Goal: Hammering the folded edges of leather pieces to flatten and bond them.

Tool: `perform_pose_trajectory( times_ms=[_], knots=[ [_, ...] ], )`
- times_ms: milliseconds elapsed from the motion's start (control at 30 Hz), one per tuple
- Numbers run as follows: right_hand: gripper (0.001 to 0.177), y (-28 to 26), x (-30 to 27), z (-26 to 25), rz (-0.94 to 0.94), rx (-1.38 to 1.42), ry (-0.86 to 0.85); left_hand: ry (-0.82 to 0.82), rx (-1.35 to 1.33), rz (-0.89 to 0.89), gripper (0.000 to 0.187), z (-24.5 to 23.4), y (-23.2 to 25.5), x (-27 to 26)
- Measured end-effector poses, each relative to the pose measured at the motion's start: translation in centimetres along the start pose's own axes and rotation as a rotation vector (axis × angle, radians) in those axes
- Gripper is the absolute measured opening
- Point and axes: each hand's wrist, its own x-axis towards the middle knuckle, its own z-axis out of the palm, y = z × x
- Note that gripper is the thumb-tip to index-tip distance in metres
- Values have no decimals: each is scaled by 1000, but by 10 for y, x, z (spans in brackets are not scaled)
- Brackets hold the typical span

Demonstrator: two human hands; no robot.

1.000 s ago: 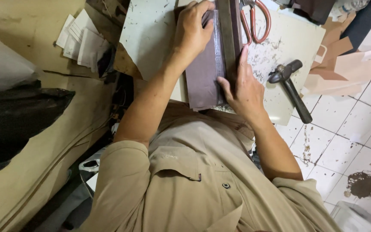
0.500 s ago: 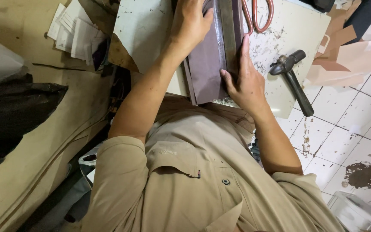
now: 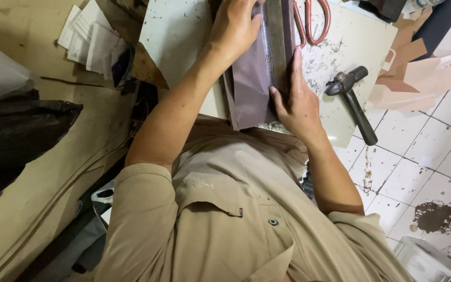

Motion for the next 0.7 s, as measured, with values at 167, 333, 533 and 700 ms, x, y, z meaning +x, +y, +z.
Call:
perform_pose_trajectory(
  times_ms=[167, 333, 533, 700],
  knots=[
    [89, 2, 1, 4, 21, -25, 15, 16, -27, 19, 30, 1, -7, 0],
    [86, -3, 1, -1, -17, -9, 30, 61, 6, 24, 28, 16, -11, 3],
    [87, 5, 0, 4, 19, -20, -34, -192, 129, -5, 24, 18, -8, -1],
    [87, 8, -11, 9, -69, -79, 42, -682, 431, -80, 104, -33, 54, -13]
  ],
)
